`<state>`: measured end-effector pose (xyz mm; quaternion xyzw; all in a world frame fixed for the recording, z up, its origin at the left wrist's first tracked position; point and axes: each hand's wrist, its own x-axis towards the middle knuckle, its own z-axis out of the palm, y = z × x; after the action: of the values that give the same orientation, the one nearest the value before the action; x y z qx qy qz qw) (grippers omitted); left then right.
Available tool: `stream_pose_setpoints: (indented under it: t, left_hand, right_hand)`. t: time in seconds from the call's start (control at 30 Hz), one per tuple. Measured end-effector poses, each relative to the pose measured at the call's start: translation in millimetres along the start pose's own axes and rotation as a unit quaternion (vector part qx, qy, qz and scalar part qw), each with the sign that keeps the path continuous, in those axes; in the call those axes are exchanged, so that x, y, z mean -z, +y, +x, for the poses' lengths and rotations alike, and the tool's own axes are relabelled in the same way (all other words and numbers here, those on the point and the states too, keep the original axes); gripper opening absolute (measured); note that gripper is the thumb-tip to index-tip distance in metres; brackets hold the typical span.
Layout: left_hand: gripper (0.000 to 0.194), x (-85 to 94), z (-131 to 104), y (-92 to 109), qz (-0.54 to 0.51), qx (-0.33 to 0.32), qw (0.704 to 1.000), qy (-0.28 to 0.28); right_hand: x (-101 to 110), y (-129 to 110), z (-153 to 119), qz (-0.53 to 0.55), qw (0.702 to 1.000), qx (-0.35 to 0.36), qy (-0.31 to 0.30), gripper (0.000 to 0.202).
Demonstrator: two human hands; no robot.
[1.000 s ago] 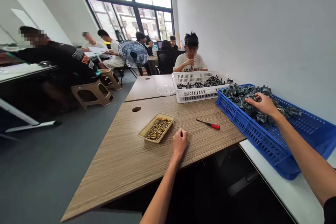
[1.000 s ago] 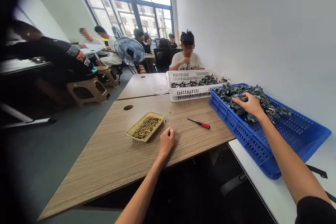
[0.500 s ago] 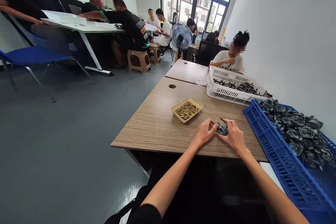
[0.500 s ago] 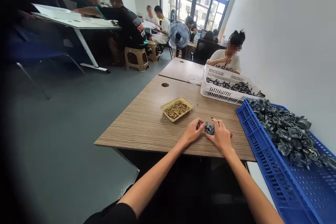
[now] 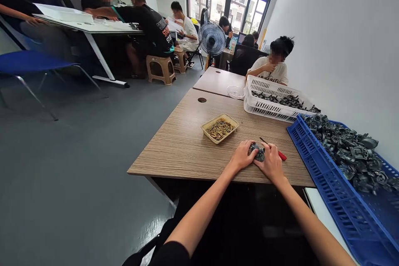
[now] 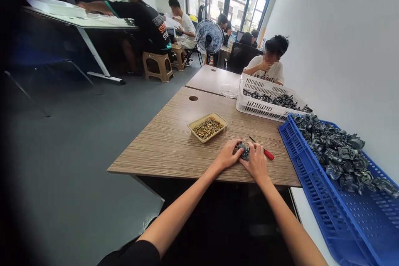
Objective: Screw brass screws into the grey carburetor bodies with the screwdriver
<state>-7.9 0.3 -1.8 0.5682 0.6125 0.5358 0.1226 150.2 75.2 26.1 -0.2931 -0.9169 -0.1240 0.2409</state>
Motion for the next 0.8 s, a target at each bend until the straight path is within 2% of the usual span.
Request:
stream_pose_setpoints:
  t: [0.1, 0.17, 0.37, 0.47, 0.6, 0.7, 0.8]
  left_hand:
    - [0.032, 1.1, 0.6, -0.6, -0.009, -0.010, 1.000, -0.013]
    - [0.035, 1.7, 2.1, -1.9, -0.017, 0.005, 1.000, -0.014]
    - [0.032, 2.1, 6.8, -6.1, -0.028, 0.058, 0.998, 0.016]
    - [0.030, -1.5, 7.1, -5.6, -0.019, 0.066, 0.997, 0.022]
    - [0.027, -4.2, 5.0, -1.2, 0.015, 0.067, 0.997, 0.039]
    - [0.024, 11.3, 5.5, 0.6, 0.064, 0.046, 0.995, 0.064]
    - [0.018, 51.5, 13.5, -4.5, 0.139, 0.003, 0.989, 0.053]
  right_hand:
    - [5.2, 13.5, -15.8, 0.035, 0.999, 0.001, 0.004, 0.076]
    - [7.9, 24.5, -30.4, 0.047, 0.999, -0.002, 0.000, 0.080]
    - [10.2, 61.8, -72.3, 0.073, 0.997, -0.038, 0.013, 0.071]
    - [3.0, 81.9, -79.6, 0.088, 0.993, -0.066, 0.034, 0.068]
    - [-17.5, 106.7, -71.2, 0.107, 0.987, -0.114, 0.035, 0.073]
    - [-35.2, 121.5, -58.2, 0.121, 0.984, -0.133, 0.009, 0.068]
    - [-49.4, 131.8, -49.8, 0.137, 0.983, -0.118, -0.010, 0.055]
